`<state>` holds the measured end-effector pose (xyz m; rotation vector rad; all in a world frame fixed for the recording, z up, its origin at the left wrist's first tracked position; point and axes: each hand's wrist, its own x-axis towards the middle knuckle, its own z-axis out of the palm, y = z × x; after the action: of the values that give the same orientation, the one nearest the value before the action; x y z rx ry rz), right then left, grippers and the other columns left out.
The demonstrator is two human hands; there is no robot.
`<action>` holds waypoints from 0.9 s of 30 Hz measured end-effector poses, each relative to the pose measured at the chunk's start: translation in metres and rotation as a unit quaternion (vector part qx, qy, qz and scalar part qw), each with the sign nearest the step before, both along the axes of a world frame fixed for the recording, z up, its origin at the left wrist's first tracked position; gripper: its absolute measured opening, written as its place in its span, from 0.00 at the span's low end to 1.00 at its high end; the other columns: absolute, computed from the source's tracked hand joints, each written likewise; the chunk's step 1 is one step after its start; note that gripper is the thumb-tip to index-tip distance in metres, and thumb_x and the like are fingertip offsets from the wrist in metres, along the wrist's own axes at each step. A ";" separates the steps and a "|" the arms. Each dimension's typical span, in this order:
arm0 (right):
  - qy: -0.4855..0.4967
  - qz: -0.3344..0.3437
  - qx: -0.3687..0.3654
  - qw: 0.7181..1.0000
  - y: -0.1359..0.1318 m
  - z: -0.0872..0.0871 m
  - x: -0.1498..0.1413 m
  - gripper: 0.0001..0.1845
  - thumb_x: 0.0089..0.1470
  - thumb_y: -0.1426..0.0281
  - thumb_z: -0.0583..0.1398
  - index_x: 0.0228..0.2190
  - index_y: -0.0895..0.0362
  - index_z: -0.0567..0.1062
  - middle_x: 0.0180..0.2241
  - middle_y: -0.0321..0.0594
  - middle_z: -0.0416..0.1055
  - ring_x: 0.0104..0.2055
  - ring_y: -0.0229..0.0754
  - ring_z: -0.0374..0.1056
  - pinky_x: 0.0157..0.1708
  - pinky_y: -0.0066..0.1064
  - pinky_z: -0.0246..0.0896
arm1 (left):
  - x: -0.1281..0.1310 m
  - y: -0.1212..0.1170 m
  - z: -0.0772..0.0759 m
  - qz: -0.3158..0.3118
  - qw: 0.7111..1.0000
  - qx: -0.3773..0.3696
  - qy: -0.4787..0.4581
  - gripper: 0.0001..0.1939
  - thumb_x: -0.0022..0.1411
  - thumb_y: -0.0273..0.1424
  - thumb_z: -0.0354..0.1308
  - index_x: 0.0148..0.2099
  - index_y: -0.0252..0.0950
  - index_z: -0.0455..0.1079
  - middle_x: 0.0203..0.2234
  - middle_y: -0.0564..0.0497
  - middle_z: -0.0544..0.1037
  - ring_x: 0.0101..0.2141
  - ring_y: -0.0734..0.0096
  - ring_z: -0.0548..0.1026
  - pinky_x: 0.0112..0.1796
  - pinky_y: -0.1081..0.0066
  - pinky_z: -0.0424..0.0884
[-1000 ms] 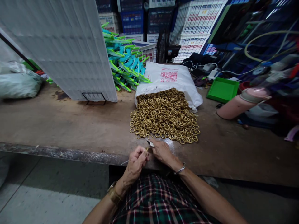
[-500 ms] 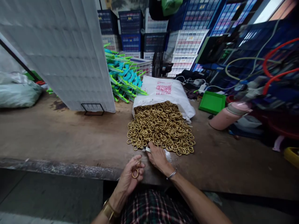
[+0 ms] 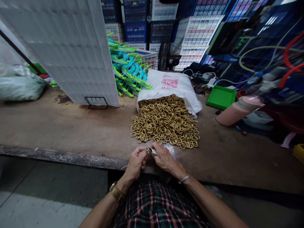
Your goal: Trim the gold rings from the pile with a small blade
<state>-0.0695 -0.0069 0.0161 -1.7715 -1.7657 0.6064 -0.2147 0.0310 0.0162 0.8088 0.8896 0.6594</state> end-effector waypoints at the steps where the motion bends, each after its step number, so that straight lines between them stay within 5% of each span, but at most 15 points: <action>1: 0.022 0.003 -0.001 1.000 -0.001 0.003 -0.001 0.07 0.49 0.75 0.51 0.33 0.56 0.65 0.26 0.35 0.65 0.28 0.37 0.61 0.29 0.26 0.50 | 0.000 -0.001 -0.001 -0.008 1.000 0.020 0.016 0.19 0.48 0.43 0.61 0.35 0.35 0.64 0.15 0.61 0.62 0.14 0.85 0.55 0.15 0.81 0.48; 3: 0.077 -0.005 -0.003 0.997 -0.001 0.008 -0.004 0.04 0.52 0.71 0.51 0.31 0.56 0.64 0.25 0.33 0.63 0.27 0.36 0.59 0.28 0.25 0.51 | 0.000 -0.002 -0.001 -0.019 0.997 0.058 0.045 0.18 0.50 0.44 0.59 0.33 0.34 0.64 0.15 0.61 0.60 0.14 0.85 0.53 0.15 0.80 0.47; 11: 0.270 -0.052 -0.100 0.956 -0.003 0.010 -0.007 0.17 0.55 0.61 0.49 0.21 0.57 0.63 0.17 0.29 0.57 0.20 0.32 0.52 0.22 0.24 0.48 | 0.001 -0.009 0.006 0.000 0.962 0.253 0.100 0.12 0.55 0.39 0.56 0.28 0.35 0.69 0.18 0.56 0.67 0.21 0.77 0.62 0.24 0.77 0.57; 19: 0.283 -0.080 -0.070 0.953 -0.001 0.001 -0.007 0.11 0.50 0.65 0.52 0.20 0.57 0.62 0.18 0.28 0.57 0.21 0.31 0.52 0.21 0.23 0.47 | 0.001 -0.014 0.004 -0.086 0.990 0.095 0.062 0.16 0.55 0.44 0.54 0.33 0.35 0.63 0.16 0.60 0.62 0.14 0.84 0.52 0.16 0.79 0.47; 27: 0.316 -0.061 -0.088 0.943 -0.003 0.005 -0.005 0.12 0.50 0.66 0.51 0.19 0.57 0.64 0.17 0.29 0.60 0.20 0.31 0.54 0.21 0.23 0.48 | 0.002 -0.015 0.007 -0.090 0.994 0.059 0.004 0.18 0.54 0.46 0.54 0.31 0.35 0.61 0.16 0.60 0.63 0.13 0.86 0.52 0.15 0.79 0.45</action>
<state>-0.0744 -0.0095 0.0208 -1.5393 -1.1792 1.1547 -0.2131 0.0162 0.0230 0.9854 0.7791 0.5532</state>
